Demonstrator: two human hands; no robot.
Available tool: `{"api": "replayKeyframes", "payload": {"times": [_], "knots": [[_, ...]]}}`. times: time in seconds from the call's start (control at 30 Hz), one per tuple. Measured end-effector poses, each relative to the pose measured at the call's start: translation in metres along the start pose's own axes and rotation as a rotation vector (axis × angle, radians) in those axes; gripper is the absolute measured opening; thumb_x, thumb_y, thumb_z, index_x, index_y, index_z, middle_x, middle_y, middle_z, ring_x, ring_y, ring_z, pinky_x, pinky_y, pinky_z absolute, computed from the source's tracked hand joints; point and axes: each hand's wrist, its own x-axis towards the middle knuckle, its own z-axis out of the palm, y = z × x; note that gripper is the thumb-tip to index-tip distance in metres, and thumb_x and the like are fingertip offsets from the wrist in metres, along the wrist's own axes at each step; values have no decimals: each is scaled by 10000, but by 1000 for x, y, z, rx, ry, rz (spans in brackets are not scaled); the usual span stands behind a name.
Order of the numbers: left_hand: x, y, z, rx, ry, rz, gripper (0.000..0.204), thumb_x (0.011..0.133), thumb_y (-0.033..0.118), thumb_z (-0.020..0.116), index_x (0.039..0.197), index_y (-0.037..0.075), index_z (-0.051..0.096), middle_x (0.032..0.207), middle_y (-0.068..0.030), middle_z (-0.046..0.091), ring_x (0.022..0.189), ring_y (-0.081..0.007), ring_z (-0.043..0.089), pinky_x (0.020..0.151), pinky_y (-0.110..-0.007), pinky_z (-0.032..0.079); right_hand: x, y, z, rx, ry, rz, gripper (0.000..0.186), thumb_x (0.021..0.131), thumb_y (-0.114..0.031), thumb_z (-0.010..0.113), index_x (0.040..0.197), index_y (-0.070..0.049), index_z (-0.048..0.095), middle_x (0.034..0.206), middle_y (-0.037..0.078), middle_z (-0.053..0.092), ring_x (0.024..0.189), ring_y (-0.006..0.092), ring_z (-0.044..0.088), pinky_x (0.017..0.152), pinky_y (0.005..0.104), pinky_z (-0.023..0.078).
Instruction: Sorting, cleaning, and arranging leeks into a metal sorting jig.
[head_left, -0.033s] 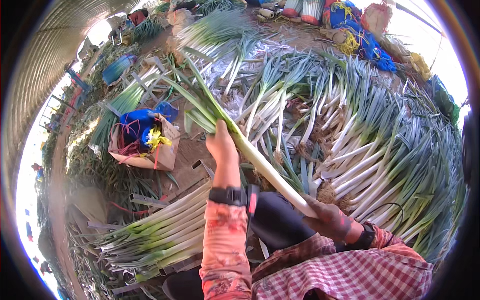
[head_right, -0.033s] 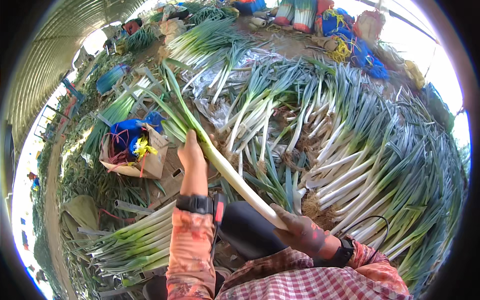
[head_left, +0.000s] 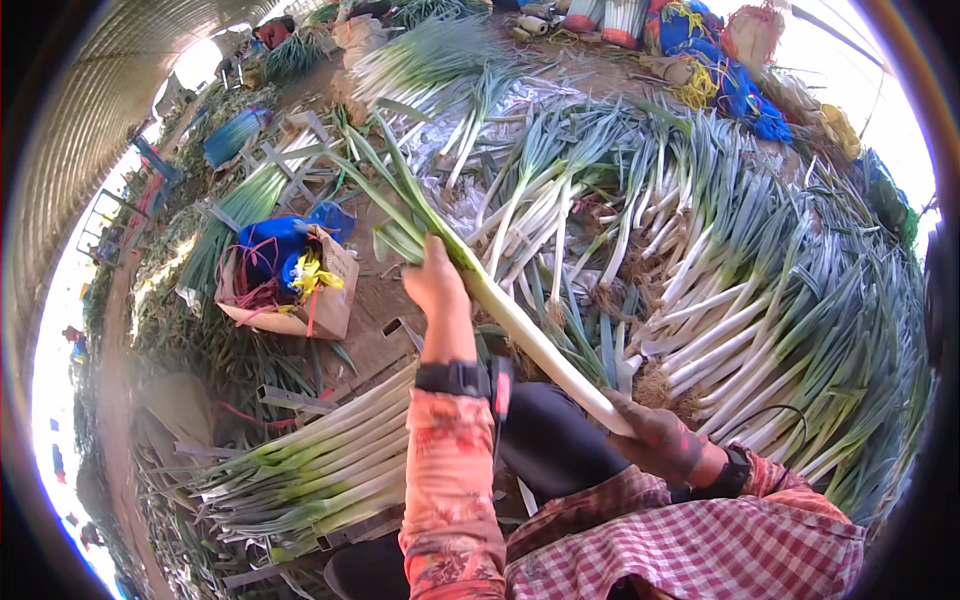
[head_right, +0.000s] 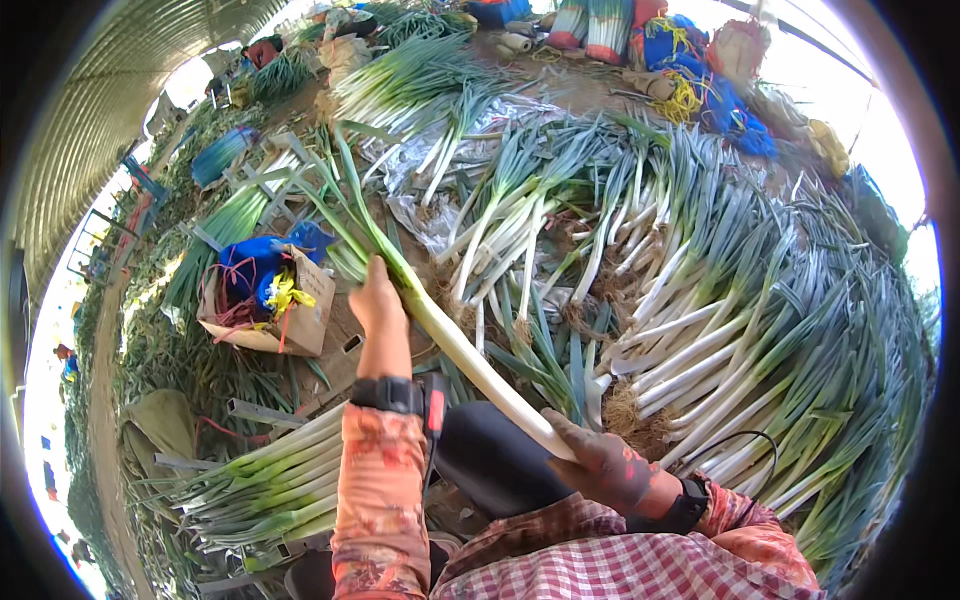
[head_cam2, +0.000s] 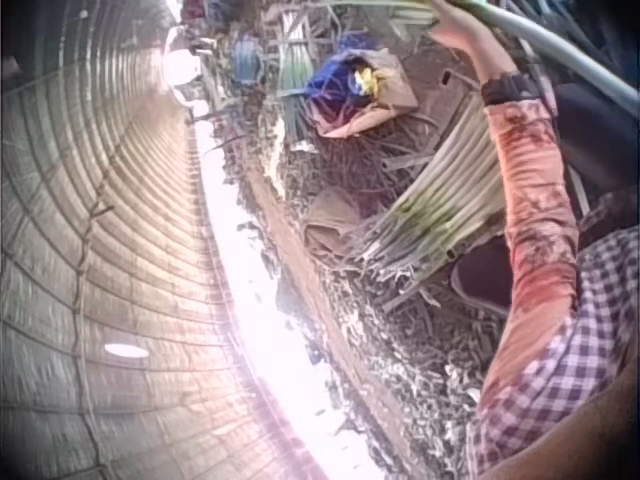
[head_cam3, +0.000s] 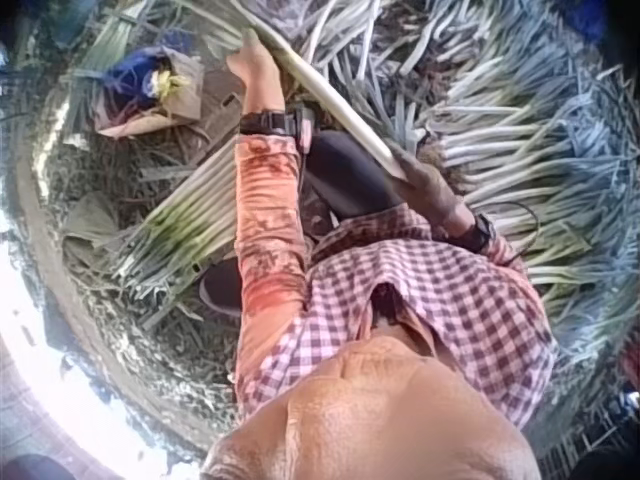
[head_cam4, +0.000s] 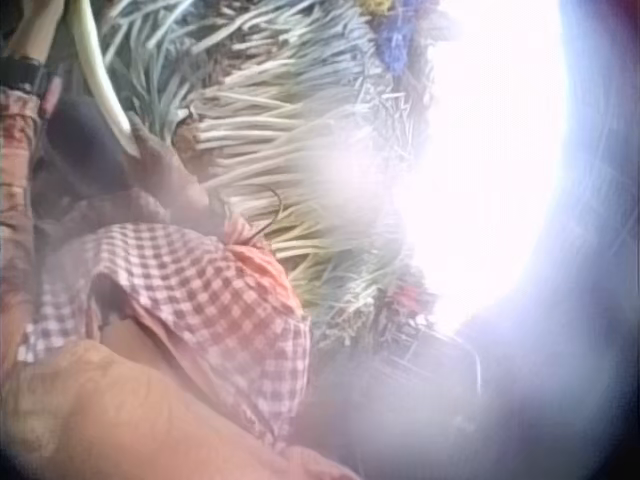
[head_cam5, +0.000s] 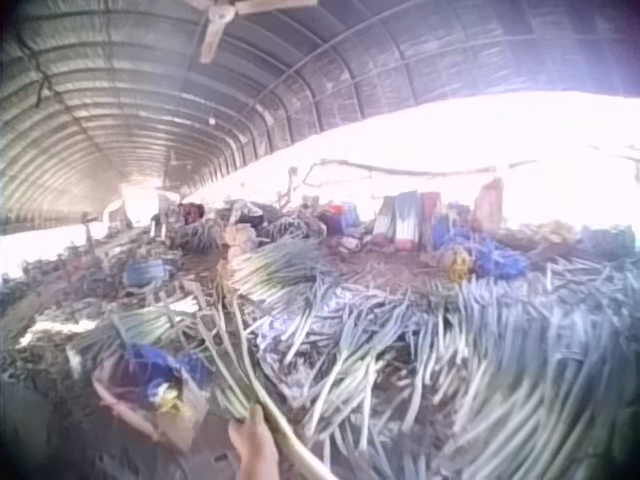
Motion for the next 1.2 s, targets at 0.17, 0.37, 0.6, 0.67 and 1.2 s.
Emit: {"api": "replayKeyframes", "payload": {"times": [0.17, 0.37, 0.6, 0.67, 1.2], "knots": [[-22, -9, 4, -20, -242, -264, 323, 836, 159, 577, 1067, -43, 474, 820, -116, 591, 681, -180, 622, 526, -323, 512, -9, 12, -7, 25, 7, 208, 544, 830, -101, 620, 1325, -19, 410, 888, 134, 611, 784, 166, 616, 717, 280, 486], [-80, 2, 14, -260, -541, -447, 294, 884, 190, 566, 1084, -2, 469, 835, -119, 621, 769, -232, 639, 646, -339, 546, -9, 18, -20, 186, -69, 376, 561, 820, -118, 651, 1326, -40, 422, 890, 87, 610, 791, 125, 585, 737, 253, 474], [-51, 16, 24, -230, -196, -186, 317, 897, 259, 570, 1056, 5, 464, 820, -111, 585, 740, -207, 619, 598, -328, 546, -18, 8, -7, 97, -21, 158, 528, 842, -123, 625, 1314, -7, 421, 982, 132, 615, 881, 143, 605, 782, 257, 467], [-74, 7, 29, -358, -263, -211, 310, 898, 184, 552, 1123, -1, 446, 919, -104, 567, 792, -228, 617, 675, -369, 548, -18, 13, -13, 52, -14, 251, 521, 841, -134, 625, 1309, -14, 428, 958, 125, 621, 859, 161, 619, 770, 265, 477], [-81, 7, 6, -535, -418, -390, 312, 969, 212, 390, 1203, 8, 424, 994, -120, 559, 925, -243, 578, 831, -381, 500, -19, 13, -4, 36, 25, 219, 545, 845, -84, 589, 1348, -31, 385, 921, 152, 606, 801, 210, 618, 741, 294, 484]]}}
